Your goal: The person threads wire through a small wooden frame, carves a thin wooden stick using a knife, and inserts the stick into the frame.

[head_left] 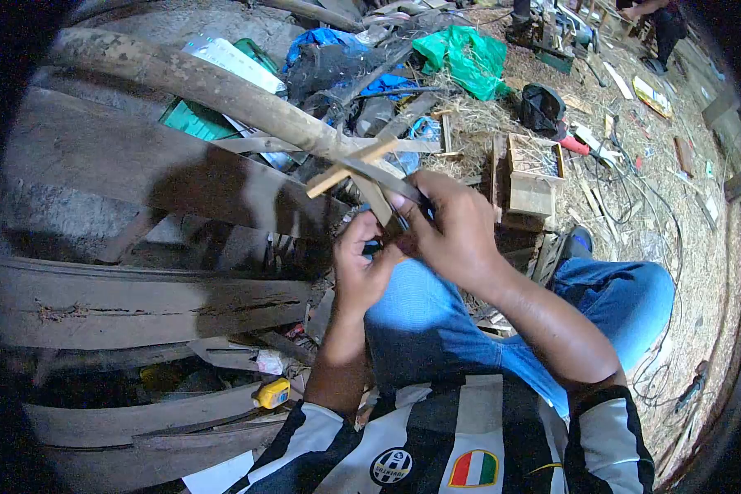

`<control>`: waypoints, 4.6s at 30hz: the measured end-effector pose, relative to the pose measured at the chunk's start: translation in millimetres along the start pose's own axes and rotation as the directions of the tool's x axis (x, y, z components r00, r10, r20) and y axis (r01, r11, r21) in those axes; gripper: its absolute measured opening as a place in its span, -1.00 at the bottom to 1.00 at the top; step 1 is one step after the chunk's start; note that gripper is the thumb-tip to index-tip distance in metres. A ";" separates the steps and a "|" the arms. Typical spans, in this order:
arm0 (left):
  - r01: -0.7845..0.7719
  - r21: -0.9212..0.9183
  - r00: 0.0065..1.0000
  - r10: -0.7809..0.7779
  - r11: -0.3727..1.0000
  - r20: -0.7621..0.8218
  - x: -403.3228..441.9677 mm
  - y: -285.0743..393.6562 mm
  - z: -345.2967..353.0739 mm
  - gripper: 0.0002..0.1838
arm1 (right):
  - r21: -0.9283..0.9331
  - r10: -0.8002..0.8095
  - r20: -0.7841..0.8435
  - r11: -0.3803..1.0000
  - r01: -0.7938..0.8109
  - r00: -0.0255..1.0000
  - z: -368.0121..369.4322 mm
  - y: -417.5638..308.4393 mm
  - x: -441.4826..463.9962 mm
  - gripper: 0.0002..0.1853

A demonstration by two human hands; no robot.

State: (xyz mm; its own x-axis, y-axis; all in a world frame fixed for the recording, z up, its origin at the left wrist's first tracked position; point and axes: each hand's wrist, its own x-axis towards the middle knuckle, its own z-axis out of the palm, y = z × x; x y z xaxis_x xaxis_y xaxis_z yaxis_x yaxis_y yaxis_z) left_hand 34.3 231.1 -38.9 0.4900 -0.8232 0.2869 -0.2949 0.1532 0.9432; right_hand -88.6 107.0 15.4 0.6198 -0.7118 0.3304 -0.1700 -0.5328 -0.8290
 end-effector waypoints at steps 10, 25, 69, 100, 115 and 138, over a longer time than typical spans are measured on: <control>-0.069 0.053 0.997 0.071 0.996 -0.023 -5.7 -17.2 0.3 -0.63 | 0.019 -0.116 -0.058 0.993 0.118 0.992 11.8 11.8 -16.0 -0.71; -0.126 0.113 0.992 0.128 0.986 -0.007 -0.6 -24.0 3.1 -0.71 | -0.054 -0.039 0.024 0.998 0.040 0.999 5.2 10.4 -23.2 -0.69; -0.007 -0.195 0.998 -0.006 0.981 -0.062 3.5 -8.5 1.7 -0.71 | 0.117 -0.266 0.038 0.959 0.260 0.963 -19.0 42.9 -34.9 -0.67; 0.277 0.015 0.875 -0.259 0.961 0.409 192.4 -53.8 156.0 -0.71 | -0.293 0.204 -0.306 0.909 -0.296 0.930 -110.1 199.5 11.0 -0.50; 0.554 0.293 0.672 -0.626 0.780 0.397 189.4 -164.4 209.2 -0.71 | -0.699 0.142 0.106 0.715 -0.028 0.984 -54.2 394.1 -58.4 -0.77; 0.511 0.461 0.686 -0.668 0.725 0.288 196.8 -185.3 208.3 -0.77 | -0.708 0.094 -0.009 0.703 -0.073 0.996 -70.7 388.9 -24.0 -0.76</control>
State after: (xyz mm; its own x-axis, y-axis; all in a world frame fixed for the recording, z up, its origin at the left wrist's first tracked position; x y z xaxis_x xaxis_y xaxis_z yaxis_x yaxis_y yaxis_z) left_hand 14.4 -73.2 -192.1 0.2966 -0.8250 -0.4811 -0.3417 -0.5621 0.7532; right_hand -223.8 -115.5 -283.0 0.5942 -0.7627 0.2554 -0.7067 -0.6467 -0.2870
